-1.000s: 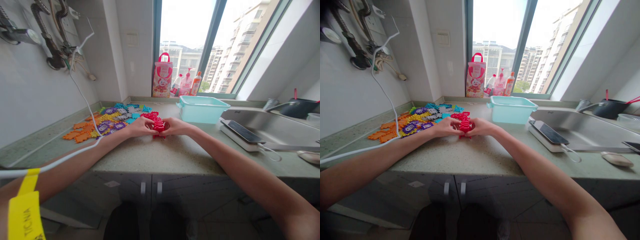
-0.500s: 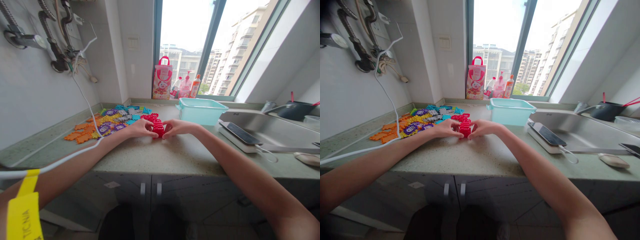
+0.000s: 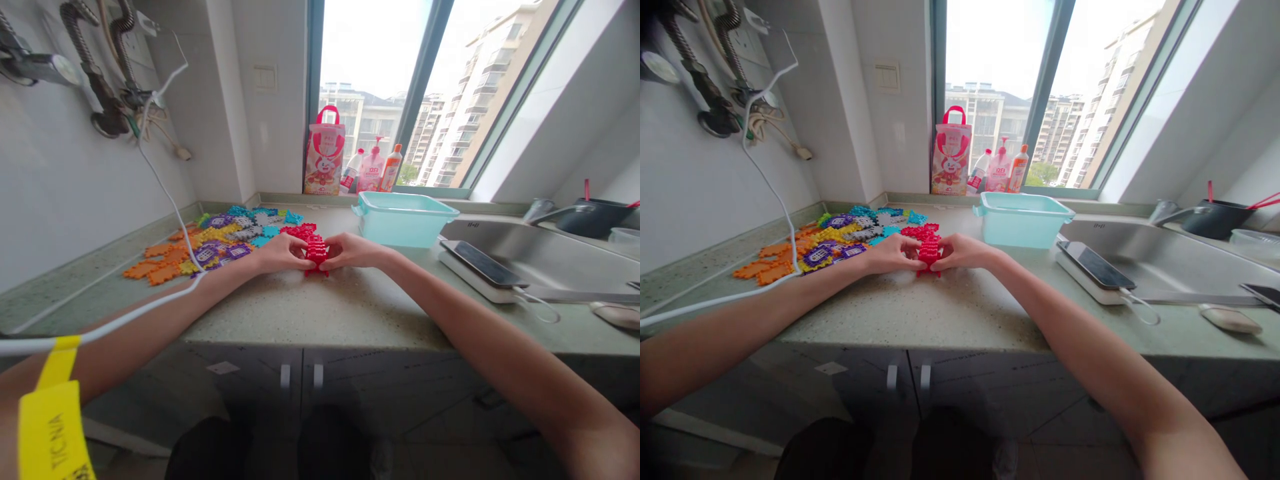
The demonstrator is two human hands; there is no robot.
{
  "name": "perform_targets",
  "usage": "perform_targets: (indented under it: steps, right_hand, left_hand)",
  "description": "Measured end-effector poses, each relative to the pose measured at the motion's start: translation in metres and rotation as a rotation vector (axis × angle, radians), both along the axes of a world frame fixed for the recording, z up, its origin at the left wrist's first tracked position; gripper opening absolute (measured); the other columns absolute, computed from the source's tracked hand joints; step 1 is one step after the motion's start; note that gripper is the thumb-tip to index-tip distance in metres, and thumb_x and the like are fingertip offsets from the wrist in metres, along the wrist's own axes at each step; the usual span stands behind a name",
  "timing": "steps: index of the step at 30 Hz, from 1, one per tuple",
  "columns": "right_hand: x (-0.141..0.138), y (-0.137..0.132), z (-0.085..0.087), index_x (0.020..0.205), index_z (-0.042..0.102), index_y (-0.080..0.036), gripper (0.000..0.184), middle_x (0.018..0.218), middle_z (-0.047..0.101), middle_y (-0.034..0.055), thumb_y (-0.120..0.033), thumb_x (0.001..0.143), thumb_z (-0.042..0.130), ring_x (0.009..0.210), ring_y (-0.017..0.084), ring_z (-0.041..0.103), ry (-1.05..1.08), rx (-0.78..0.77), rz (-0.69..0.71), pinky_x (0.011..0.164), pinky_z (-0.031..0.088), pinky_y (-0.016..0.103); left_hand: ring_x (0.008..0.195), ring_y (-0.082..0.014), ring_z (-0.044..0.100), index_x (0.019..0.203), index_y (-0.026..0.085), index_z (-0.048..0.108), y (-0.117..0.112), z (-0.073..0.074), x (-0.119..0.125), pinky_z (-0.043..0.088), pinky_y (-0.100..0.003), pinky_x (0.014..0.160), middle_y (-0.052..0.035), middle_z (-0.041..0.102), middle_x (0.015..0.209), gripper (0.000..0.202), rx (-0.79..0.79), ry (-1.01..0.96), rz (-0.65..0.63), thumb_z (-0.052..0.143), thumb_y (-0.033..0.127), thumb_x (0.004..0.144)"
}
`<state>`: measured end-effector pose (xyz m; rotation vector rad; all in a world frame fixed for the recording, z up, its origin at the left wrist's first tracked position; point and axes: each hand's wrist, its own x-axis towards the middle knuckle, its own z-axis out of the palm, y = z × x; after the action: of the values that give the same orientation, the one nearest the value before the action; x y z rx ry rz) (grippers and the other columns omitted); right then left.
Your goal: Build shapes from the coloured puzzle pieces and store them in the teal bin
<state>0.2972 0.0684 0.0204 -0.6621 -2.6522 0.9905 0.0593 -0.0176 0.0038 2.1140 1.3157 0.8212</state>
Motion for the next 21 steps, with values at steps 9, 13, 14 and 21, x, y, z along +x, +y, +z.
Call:
perform_targets:
  steps: [9,13,14,21]
  right_hand:
    - [-0.005,-0.008,0.001,0.087,0.072,-0.019,0.035,0.076,0.066,-0.0016,-0.051,0.075,0.080,0.071,0.015,0.055,-0.033,0.144,-0.067,0.060,0.036,0.026]
    - [-0.006,-0.013,0.002,0.086,0.071,-0.019,0.033,0.075,0.065,-0.0018,-0.050,0.075,0.078,0.070,0.015,0.053,-0.046,0.157,-0.092,0.059,0.035,0.026]
    - [-0.007,-0.014,0.002,0.086,0.071,-0.019,0.034,0.074,0.065,-0.0017,-0.050,0.075,0.078,0.069,0.015,0.053,-0.054,0.156,-0.097,0.059,0.035,0.027]
    - [-0.008,-0.016,0.003,0.089,0.074,-0.018,0.035,0.076,0.069,0.0005,-0.050,0.076,0.080,0.071,0.017,0.057,-0.057,0.152,-0.101,0.060,0.036,0.028]
  left_hand:
    - [0.062,-0.0124,0.052,0.088,0.016,0.077,0.000,-0.001,-0.001,0.033,-0.025,0.057,0.0025,0.062,0.069,0.032,0.054,0.051,-0.039,0.076,0.048,0.083]
    - [0.063,-0.0130,0.054,0.089,0.016,0.077,0.002,-0.004,-0.004,0.034,-0.025,0.057,0.0016,0.064,0.069,0.037,0.051,0.059,-0.035,0.078,0.052,0.083]
    - [0.064,-0.0132,0.055,0.091,0.015,0.077,0.003,-0.005,-0.005,0.035,-0.025,0.058,0.0011,0.065,0.070,0.037,0.047,0.046,-0.039,0.078,0.051,0.082]
    - [0.066,-0.0138,0.059,0.089,0.015,0.076,0.007,-0.006,-0.007,0.039,-0.024,0.060,-0.0001,0.068,0.074,0.034,-0.012,-0.011,-0.083,0.084,0.045,0.076]
